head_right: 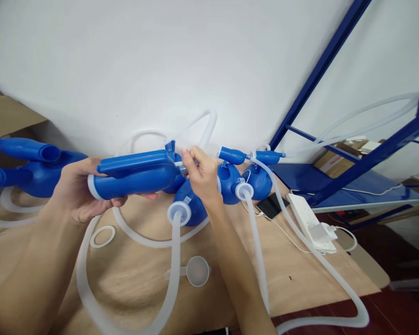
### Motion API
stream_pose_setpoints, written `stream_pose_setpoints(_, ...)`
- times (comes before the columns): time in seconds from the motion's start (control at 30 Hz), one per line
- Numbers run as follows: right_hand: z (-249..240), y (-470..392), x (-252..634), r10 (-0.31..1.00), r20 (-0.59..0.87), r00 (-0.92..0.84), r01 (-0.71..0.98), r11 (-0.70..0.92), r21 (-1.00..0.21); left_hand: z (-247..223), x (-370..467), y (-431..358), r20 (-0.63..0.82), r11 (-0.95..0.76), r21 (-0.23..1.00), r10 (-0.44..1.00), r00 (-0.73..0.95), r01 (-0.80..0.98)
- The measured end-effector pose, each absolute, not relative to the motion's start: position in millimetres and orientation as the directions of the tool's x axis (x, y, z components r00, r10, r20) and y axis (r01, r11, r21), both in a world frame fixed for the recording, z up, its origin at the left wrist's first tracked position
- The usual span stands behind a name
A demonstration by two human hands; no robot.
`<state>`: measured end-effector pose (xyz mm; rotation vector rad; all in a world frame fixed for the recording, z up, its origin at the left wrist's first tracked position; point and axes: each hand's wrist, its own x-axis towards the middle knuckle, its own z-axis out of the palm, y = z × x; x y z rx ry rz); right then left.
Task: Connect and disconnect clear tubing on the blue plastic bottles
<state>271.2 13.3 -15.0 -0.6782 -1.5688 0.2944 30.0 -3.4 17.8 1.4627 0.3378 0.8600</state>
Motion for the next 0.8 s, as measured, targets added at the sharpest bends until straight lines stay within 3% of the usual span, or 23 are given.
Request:
stream_pose_setpoints(0.07, -12.2, 16.3, 274.5, 0.644, 0.764, 0.051, 0.204, 0.742, -0.639, 14.3, 26.7, -3.9, 0.324, -0.202, 0.943, 0.737, 0.593, -0.265)
stream_pose_setpoints(0.17, -6.9, 18.3, 276.9, 0.743, 0.663, 0.092, 0.074, 0.659, -0.749, 5.4, 16.2, 1.6, 0.481, -0.47, 0.871, 0.763, 0.431, -0.142)
stream_pose_setpoints(0.3, 0.4, 15.2, 280.8, 0.802, 0.597, -0.014, -0.037, 0.597, -0.802, -4.1, 1.4, 13.0, 0.621, -0.65, 0.759, 0.712, 0.327, -0.027)
stream_pose_setpoints(0.5, 2.4, 10.8, 295.8, 0.717, 0.641, -0.275, 0.093, 0.683, -0.724, -2.3, -4.5, 13.8, 0.629, -0.691, 0.72, 0.69, 0.359, 0.065)
stream_pose_setpoints(0.7, -2.8, 11.7, 305.9, 0.569, 0.735, -0.368, 0.234, 0.822, -0.52, 3.4, 6.9, 9.9, 0.652, -0.637, 0.756, 0.709, 0.269, -0.151)
stream_pose_setpoints(0.8, -5.4, 11.5, 303.4, 0.562, 0.748, -0.351, 0.217, 0.827, -0.52, 5.5, 12.8, 6.2, 0.653, -0.635, 0.756, 0.723, 0.225, -0.158)
